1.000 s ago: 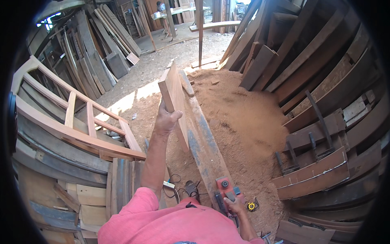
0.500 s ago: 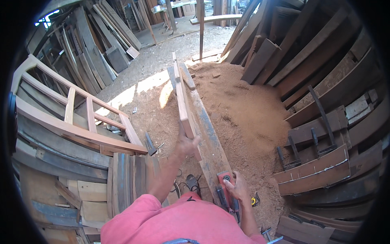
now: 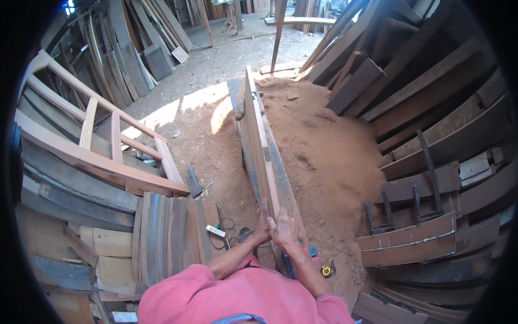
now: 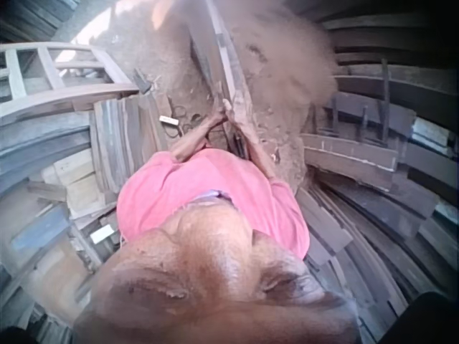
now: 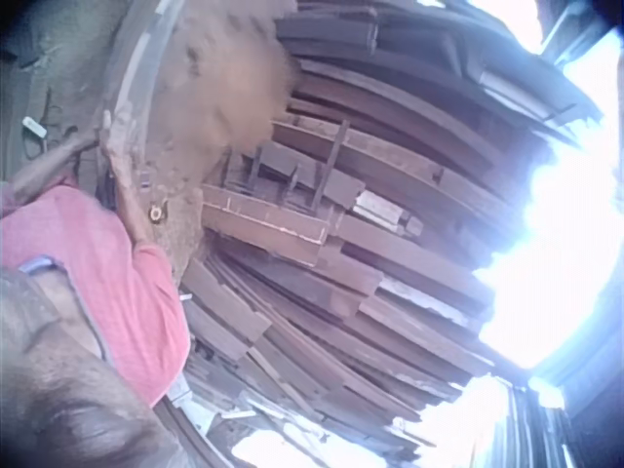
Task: The person shapes the edge of a wooden board using a hand-held power planer and checks the dimensions using a square and a measuring tape. After smoothing the edges, they fit the board into a larger wooden frame structure.
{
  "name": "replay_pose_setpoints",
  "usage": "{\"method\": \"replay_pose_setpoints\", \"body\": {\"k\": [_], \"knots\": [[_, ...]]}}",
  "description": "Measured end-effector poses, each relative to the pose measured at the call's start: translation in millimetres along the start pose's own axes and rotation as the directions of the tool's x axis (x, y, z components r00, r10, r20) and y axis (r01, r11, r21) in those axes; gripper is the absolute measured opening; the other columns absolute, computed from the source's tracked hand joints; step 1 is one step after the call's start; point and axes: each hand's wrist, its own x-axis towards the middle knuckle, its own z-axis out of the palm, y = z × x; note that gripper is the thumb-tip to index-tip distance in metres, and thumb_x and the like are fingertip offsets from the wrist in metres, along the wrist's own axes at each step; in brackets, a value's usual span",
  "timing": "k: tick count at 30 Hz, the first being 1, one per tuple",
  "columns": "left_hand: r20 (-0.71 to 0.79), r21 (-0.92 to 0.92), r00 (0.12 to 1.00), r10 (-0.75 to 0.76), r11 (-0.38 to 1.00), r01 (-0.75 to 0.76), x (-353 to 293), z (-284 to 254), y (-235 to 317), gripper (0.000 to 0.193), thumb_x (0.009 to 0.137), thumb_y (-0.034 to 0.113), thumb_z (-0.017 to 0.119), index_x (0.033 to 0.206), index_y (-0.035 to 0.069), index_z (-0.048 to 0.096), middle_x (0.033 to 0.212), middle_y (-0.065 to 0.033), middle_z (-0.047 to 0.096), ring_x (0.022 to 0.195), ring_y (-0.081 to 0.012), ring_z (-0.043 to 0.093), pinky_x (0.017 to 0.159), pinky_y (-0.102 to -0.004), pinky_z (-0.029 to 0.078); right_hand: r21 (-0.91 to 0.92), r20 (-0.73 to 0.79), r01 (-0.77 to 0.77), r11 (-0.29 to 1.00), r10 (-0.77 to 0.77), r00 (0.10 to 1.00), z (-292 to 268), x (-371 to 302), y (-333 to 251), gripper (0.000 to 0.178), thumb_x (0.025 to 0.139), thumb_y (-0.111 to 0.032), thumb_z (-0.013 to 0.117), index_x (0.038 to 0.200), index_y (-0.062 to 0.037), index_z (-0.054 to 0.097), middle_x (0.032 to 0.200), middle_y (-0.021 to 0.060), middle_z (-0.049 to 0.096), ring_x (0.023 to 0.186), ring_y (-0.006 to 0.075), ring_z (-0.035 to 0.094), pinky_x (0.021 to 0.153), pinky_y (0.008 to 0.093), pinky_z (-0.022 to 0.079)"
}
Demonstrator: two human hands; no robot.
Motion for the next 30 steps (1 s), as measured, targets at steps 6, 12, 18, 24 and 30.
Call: {"method": "replay_pose_setpoints", "body": {"k": [6, 12, 18, 24, 30], "knots": [[0.093, 0.041, 0.995, 0.048, 0.998, -0.052, 4, -26, -10, 0.127, 0.076, 0.033, 0.083, 0.157, -0.010, -0.006, 0.157, -0.0415, 0.017, 0.147, -0.0560, 0.023, 0.122, -0.0563, 0.022, 0.011, 0.071, -0.005, 1.000, 0.004, 0.997, -7, 3, -16, 0.044, 0.090, -0.029, 0.069, 0.109, 0.0087, 0.057, 0.086, 0.0378, 0.064, 0.086, 0.0556, 0.065, 0.075, 0.0594, 0.052], [0.106, 0.027, 0.994, 0.036, 0.999, -0.039, 17, -42, 6, 0.127, 0.074, 0.035, 0.086, 0.157, -0.010, 0.000, 0.152, -0.0383, 0.028, 0.141, -0.0512, 0.034, 0.120, -0.0519, 0.029, 0.033, 0.144, 0.037, 0.999, -0.042, 0.989, -10, 2, -18, 0.051, 0.089, -0.032, 0.070, 0.117, 0.0079, 0.054, 0.090, 0.0371, 0.066, 0.089, 0.0541, 0.066, 0.078, 0.0608, 0.052], [0.117, -0.089, 0.967, -0.225, 0.968, 0.235, 30, -57, 77, 0.117, 0.081, 0.026, 0.081, 0.158, -0.006, -0.001, 0.143, -0.0327, 0.040, 0.131, -0.0423, 0.049, 0.113, -0.0478, 0.039, 0.417, 0.101, 0.123, 0.901, -0.180, 0.978, -11, -11, 25, 0.055, 0.093, -0.037, 0.069, 0.124, 0.0076, 0.059, 0.110, 0.0299, 0.069, 0.102, 0.0444, 0.068, 0.091, 0.0504, 0.053], [0.114, 0.197, 0.991, -0.065, 0.979, 0.041, 35, -67, 93, 0.109, 0.083, 0.016, 0.078, 0.161, 0.006, 0.002, 0.156, -0.0338, 0.028, 0.141, -0.0496, 0.039, 0.114, -0.0505, 0.040, 0.812, -0.185, -0.122, 0.571, 0.451, 0.873, -86, -110, 153, 0.041, 0.103, -0.033, 0.062, 0.125, 0.0017, 0.064, 0.109, 0.0100, 0.073, 0.095, 0.0146, 0.068, 0.086, 0.0292, 0.055], [0.128, 0.156, 0.980, -0.152, 0.979, 0.131, 31, -66, 79, 0.101, 0.084, 0.011, 0.075, 0.159, 0.009, 0.008, 0.159, -0.0289, 0.024, 0.148, -0.0446, 0.028, 0.120, -0.0504, 0.031, 0.686, -0.385, -0.593, 0.422, 0.902, 0.196, -63, -363, 327, 0.024, 0.099, -0.021, 0.060, 0.098, 0.0016, 0.070, 0.079, 0.0080, 0.070, 0.069, 0.0150, 0.063, 0.065, 0.0331, 0.051]]}}
